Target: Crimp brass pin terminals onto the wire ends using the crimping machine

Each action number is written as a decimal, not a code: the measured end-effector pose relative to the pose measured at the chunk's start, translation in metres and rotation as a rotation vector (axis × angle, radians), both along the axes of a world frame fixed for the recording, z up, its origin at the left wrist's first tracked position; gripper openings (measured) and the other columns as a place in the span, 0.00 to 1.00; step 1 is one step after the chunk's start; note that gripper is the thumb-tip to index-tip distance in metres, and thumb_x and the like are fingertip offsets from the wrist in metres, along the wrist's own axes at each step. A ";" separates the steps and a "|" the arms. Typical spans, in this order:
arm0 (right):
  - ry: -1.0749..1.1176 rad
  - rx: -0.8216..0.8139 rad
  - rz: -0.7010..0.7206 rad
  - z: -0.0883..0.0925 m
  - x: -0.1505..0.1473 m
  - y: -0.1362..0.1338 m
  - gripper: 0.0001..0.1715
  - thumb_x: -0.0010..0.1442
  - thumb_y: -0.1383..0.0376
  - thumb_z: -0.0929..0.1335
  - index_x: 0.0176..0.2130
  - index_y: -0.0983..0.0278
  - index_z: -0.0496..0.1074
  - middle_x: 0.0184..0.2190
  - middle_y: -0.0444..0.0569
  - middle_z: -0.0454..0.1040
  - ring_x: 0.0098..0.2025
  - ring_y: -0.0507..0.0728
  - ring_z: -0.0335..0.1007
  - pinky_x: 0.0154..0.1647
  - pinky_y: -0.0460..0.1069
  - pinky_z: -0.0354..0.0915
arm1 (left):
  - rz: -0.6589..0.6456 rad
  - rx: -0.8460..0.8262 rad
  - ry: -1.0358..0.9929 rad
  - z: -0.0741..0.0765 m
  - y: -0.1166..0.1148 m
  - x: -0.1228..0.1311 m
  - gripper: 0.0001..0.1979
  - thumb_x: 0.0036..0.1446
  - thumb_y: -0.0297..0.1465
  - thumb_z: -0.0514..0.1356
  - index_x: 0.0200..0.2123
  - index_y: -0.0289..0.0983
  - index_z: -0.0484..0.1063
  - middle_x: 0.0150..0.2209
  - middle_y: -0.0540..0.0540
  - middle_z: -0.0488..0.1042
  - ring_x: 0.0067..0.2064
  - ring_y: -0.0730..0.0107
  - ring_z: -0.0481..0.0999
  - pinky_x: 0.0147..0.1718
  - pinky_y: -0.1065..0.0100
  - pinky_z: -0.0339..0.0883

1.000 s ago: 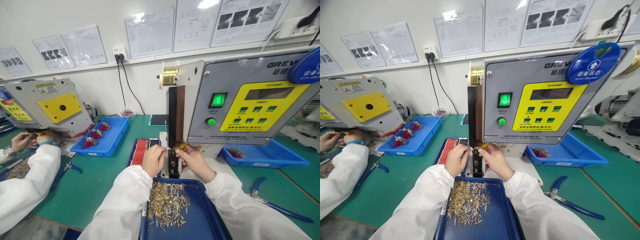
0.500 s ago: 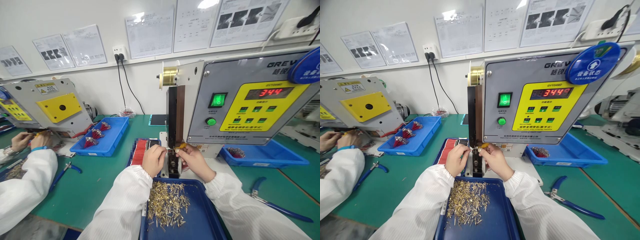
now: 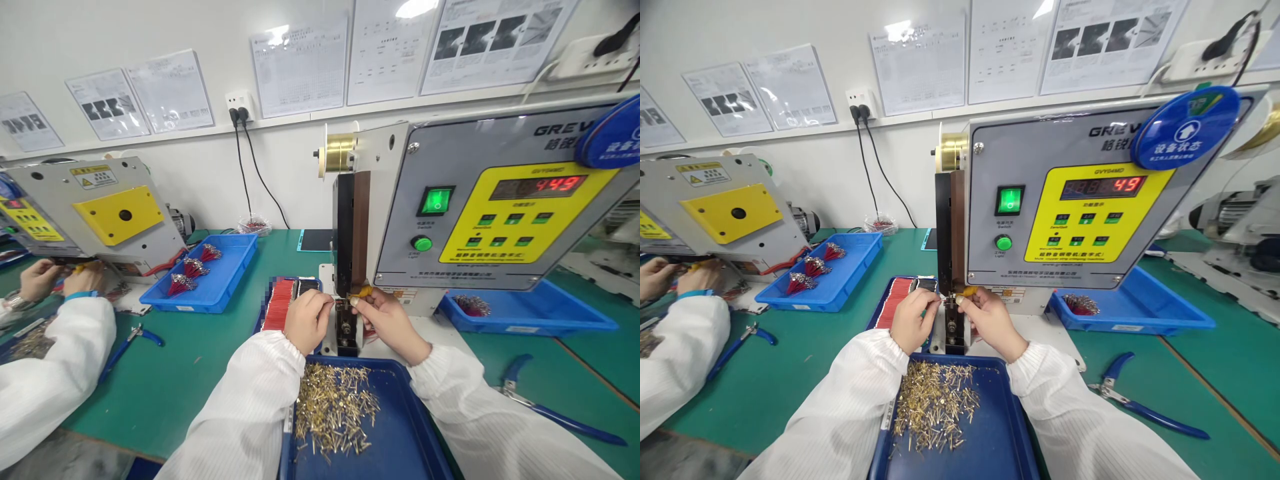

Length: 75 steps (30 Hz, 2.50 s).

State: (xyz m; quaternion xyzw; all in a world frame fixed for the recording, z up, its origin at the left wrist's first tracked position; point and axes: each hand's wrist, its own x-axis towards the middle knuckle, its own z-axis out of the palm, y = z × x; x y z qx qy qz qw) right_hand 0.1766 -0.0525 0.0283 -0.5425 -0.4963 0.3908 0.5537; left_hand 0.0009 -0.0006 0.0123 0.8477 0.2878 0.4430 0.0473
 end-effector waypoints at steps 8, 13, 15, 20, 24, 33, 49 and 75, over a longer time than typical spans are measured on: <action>-0.007 -0.017 0.003 0.001 0.000 0.000 0.18 0.49 0.51 0.70 0.26 0.61 0.65 0.21 0.42 0.69 0.17 0.49 0.58 0.17 0.46 0.58 | -0.004 0.002 -0.007 -0.001 0.001 0.000 0.08 0.63 0.29 0.51 0.37 0.38 0.71 0.34 0.46 0.73 0.37 0.68 0.73 0.37 0.67 0.67; 0.020 -0.013 0.012 -0.002 0.001 0.001 0.17 0.49 0.52 0.70 0.27 0.61 0.65 0.22 0.42 0.69 0.16 0.48 0.57 0.16 0.45 0.57 | 0.013 0.013 -0.025 0.000 0.000 0.000 0.09 0.64 0.29 0.51 0.37 0.38 0.71 0.35 0.45 0.73 0.39 0.67 0.72 0.39 0.66 0.67; 0.027 -0.013 0.014 -0.004 0.001 0.001 0.17 0.50 0.52 0.70 0.27 0.61 0.65 0.21 0.42 0.69 0.16 0.48 0.56 0.15 0.45 0.56 | 0.020 0.022 -0.032 0.001 -0.001 0.000 0.09 0.64 0.29 0.51 0.37 0.37 0.71 0.35 0.45 0.73 0.39 0.67 0.72 0.39 0.66 0.67; 0.038 -0.016 0.008 -0.007 0.001 0.002 0.17 0.51 0.51 0.70 0.28 0.62 0.65 0.22 0.42 0.69 0.16 0.48 0.56 0.14 0.45 0.55 | 0.034 0.052 -0.043 0.002 -0.001 0.000 0.09 0.64 0.29 0.50 0.38 0.37 0.70 0.35 0.45 0.72 0.39 0.67 0.71 0.39 0.66 0.67; 0.090 0.001 0.000 -0.004 -0.001 0.001 0.19 0.50 0.50 0.70 0.28 0.62 0.63 0.22 0.42 0.70 0.16 0.48 0.57 0.14 0.45 0.56 | 0.029 0.074 -0.044 0.002 -0.002 0.001 0.09 0.64 0.28 0.50 0.38 0.37 0.70 0.35 0.45 0.72 0.40 0.67 0.71 0.40 0.66 0.67; 0.061 -0.018 0.011 -0.002 0.000 0.002 0.20 0.49 0.50 0.71 0.27 0.62 0.64 0.21 0.42 0.69 0.16 0.47 0.57 0.15 0.45 0.57 | 0.025 0.101 -0.058 0.003 -0.002 0.001 0.09 0.64 0.28 0.50 0.38 0.37 0.70 0.36 0.45 0.72 0.40 0.67 0.71 0.39 0.67 0.67; 0.043 -0.004 0.027 -0.002 0.001 0.001 0.21 0.50 0.49 0.70 0.28 0.62 0.64 0.22 0.42 0.71 0.17 0.48 0.57 0.15 0.45 0.57 | 0.035 0.088 -0.052 0.002 -0.002 0.001 0.09 0.64 0.28 0.50 0.38 0.37 0.70 0.36 0.44 0.72 0.40 0.67 0.71 0.40 0.66 0.67; 0.042 0.001 0.036 -0.001 0.001 0.001 0.21 0.51 0.48 0.70 0.28 0.62 0.64 0.22 0.42 0.70 0.16 0.47 0.57 0.16 0.45 0.58 | 0.042 0.150 -0.060 0.003 -0.002 0.000 0.08 0.62 0.26 0.53 0.38 0.38 0.73 0.37 0.45 0.71 0.41 0.67 0.68 0.40 0.66 0.66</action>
